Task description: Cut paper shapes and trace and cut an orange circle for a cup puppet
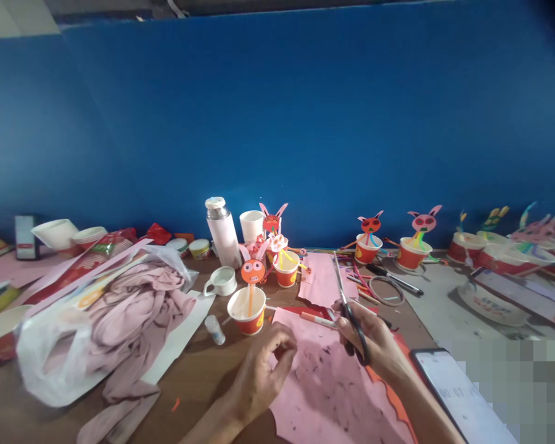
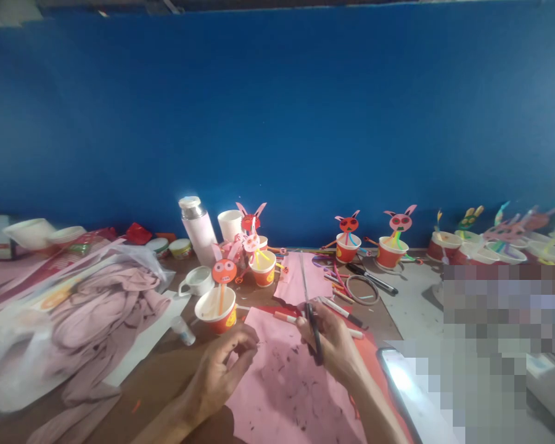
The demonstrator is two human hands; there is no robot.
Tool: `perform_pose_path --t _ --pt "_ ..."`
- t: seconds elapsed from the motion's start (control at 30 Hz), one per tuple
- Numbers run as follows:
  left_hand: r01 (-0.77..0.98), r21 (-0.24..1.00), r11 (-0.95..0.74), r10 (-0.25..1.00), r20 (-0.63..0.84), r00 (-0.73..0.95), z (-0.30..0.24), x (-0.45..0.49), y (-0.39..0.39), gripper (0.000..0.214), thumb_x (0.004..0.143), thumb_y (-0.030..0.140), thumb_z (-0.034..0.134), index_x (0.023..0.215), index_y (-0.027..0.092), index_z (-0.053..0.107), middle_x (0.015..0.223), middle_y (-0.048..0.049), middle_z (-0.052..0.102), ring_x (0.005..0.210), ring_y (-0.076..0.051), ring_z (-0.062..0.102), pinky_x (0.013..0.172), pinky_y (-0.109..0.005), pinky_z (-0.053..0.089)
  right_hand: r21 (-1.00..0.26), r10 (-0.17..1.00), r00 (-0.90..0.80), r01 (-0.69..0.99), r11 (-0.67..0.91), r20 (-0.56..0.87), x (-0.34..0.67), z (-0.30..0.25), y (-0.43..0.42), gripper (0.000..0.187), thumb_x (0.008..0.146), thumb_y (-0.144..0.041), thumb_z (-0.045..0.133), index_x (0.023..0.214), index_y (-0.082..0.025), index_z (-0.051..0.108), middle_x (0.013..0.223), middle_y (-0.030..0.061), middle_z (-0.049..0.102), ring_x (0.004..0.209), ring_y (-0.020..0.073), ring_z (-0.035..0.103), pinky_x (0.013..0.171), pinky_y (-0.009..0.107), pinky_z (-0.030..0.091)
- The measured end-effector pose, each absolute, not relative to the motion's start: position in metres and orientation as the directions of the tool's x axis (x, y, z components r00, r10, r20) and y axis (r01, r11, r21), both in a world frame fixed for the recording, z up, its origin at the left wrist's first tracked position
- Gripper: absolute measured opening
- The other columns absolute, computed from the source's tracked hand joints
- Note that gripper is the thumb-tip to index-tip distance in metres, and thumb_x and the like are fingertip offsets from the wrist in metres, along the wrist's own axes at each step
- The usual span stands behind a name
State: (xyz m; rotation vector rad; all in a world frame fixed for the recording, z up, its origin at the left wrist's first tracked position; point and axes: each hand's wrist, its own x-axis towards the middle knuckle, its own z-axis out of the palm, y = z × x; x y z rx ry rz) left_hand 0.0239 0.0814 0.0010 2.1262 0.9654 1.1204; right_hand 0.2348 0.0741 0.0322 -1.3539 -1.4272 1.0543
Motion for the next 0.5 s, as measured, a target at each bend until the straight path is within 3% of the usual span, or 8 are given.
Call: perform_pose_path --t 0.07,0.13,0.2,0.33,0.5 --pt "0.370 0.734 -0.569 0.806 0.407 0.430 -0.006 0.019 0.081 0.013 0.080 0.008 0.044 0.074 0.018 0.050 0.077 -0.0011 0.057 0.066 -0.012 0.052 0.063 -0.021 0.042 -0.907 0.997 0.052 0.420 0.029 0.056 0.243 0.036 0.073 0.035 0.072 -0.046 0.062 0.095 -0.020 0.059 0.062 -0.0017 0.056 0.056 0.0161 0.052 0.053 0.026 0.038" --pt "0.387 0.741 -0.550 0.812 0.366 0.454 -0.013 0.015 0.080 0.014 0.081 0.009 0.043 0.074 0.019 0.050 0.076 -0.0005 0.057 0.066 -0.012 0.052 0.064 -0.022 0.042 -0.719 0.992 0.086 0.695 0.009 0.096 0.249 0.041 0.068 0.029 0.070 -0.041 0.062 0.093 -0.024 0.062 0.060 -0.0023 0.059 0.053 0.0166 0.051 0.052 0.026 0.035" --pt "0.386 0.750 -0.537 0.815 0.341 0.468 -0.018 0.014 0.080 0.014 0.082 0.010 0.043 0.075 0.019 0.050 0.075 -0.0007 0.057 0.068 -0.013 0.052 0.065 -0.023 0.041 -0.528 0.991 0.069 0.850 0.000 0.112 0.253 0.045 0.060 0.033 0.071 -0.037 0.060 0.102 -0.026 0.062 0.057 -0.0022 0.061 0.049 0.0174 0.052 0.051 0.026 0.034" --pt "0.351 0.774 -0.527 0.808 0.329 0.488 -0.025 0.013 0.086 0.011 0.081 0.011 0.044 0.075 0.019 0.049 0.077 -0.0018 0.056 0.074 -0.015 0.054 0.070 -0.026 0.041 -0.364 0.996 0.005 0.931 0.029 0.091 0.256 0.044 0.039 0.031 0.072 -0.029 0.055 0.102 -0.028 0.064 0.069 0.0018 0.068 0.059 0.0213 0.061 0.051 0.026 0.036" --pt "0.349 0.799 -0.490 0.837 0.319 0.444 -0.032 0.013 0.090 0.012 0.080 0.011 0.042 0.073 0.019 0.047 0.076 -0.0015 0.055 0.074 -0.016 0.052 0.070 -0.026 0.041 -0.301 0.998 -0.061 0.951 0.066 0.026 0.252 0.024 0.017 0.028 0.073 -0.025 0.052 0.096 -0.029 0.067 0.077 0.0050 0.070 0.065 0.0226 0.065 0.055 0.028 0.045"
